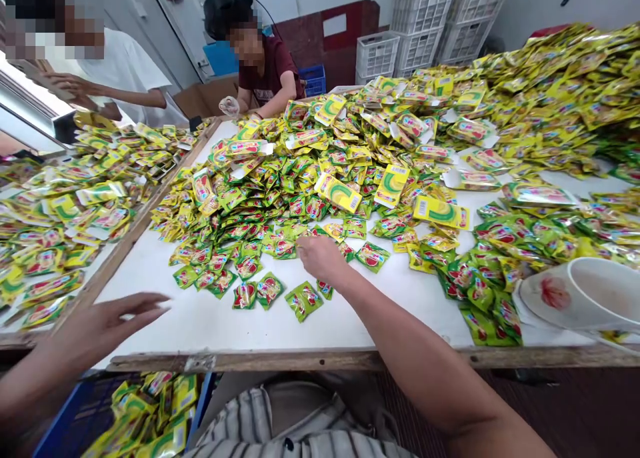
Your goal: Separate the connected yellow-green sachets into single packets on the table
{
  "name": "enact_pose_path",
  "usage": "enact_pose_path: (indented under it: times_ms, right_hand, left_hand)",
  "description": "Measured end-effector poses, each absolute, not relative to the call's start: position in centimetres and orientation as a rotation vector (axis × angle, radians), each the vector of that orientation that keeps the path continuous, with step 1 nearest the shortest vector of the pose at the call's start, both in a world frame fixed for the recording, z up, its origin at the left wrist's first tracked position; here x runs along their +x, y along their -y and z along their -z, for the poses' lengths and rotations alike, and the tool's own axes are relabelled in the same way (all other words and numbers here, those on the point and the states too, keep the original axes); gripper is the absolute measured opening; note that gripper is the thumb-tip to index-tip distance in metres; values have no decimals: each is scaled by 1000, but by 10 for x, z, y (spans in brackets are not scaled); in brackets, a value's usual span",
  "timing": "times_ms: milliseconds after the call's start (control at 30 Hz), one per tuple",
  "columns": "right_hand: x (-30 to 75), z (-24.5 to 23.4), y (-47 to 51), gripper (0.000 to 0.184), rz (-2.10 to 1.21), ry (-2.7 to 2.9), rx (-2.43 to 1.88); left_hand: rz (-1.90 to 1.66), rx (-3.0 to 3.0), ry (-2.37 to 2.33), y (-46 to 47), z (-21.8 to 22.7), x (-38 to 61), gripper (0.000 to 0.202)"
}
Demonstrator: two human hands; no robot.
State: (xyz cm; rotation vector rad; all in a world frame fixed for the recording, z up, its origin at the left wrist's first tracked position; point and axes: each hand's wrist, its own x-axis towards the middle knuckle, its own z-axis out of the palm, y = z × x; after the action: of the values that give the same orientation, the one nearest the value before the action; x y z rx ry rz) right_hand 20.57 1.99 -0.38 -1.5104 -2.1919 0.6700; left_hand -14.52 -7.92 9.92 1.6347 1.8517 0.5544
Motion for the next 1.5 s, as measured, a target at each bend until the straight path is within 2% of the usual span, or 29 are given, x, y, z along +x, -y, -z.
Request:
enact_pose_path:
  times_ms: [67,133,200,300,433,633,767,833,900,1000,1100,1200,1400,1500]
  right_hand:
    - [212,5,-25,18,-885,1874,-1519]
    - [216,6,-29,21,-1163,1561,-1359]
    - [215,6,-31,33,-1409,1301,-1143]
    - [209,5,-29,41,-1561,1114,-950]
    - [205,2,-25,37,-1562,1164,-990]
    - [208,3,-30,38,-1533,1188,-1073]
    - [215,7,-33,26,-1283,1319,-1273]
    - [217,9,-34,18,-1081,1478,-1454]
    - [217,9,-33,18,-961,1562,-1547]
    - [214,9,-32,19,-1199,1427,-1381]
    - [211,9,-31,29,-1471,1239,-1117]
    - [210,11,-30,33,-1484,1245,-1077]
    - [211,5,-27,32,-1593,1214,-1038]
    - [209,0,-22,24,-1403,1353,-1110]
  left_hand:
    - [-419,1649,-1820,54,-85,-92,32]
    - [-532,1589,-1661,28,-70,-41,39]
    - [-688,1409,-1544,7,-56,1,41]
    - [-838,1186,-1334,-13,-38,39,43]
    - [-999,1119,-1227,-22,-19,50,42]
    - [-988,1341,-1388,-28,-14,39,40]
    - [-725,1858,-1902,-28,-12,33,34]
    - [-535,2052,-1985,-26,-6,32,32]
    - [-492,2097,-1948,-24,0,33,29]
    - [-642,1861,-1819,-23,6,33,27]
    - [-832,1494,-1451,-23,7,34,29]
    - [-947,1258,-1179,-19,6,38,35]
    - [-1086,1097,-1211,-11,4,49,37]
    - [-1108,1053,-1220,-8,1,54,38]
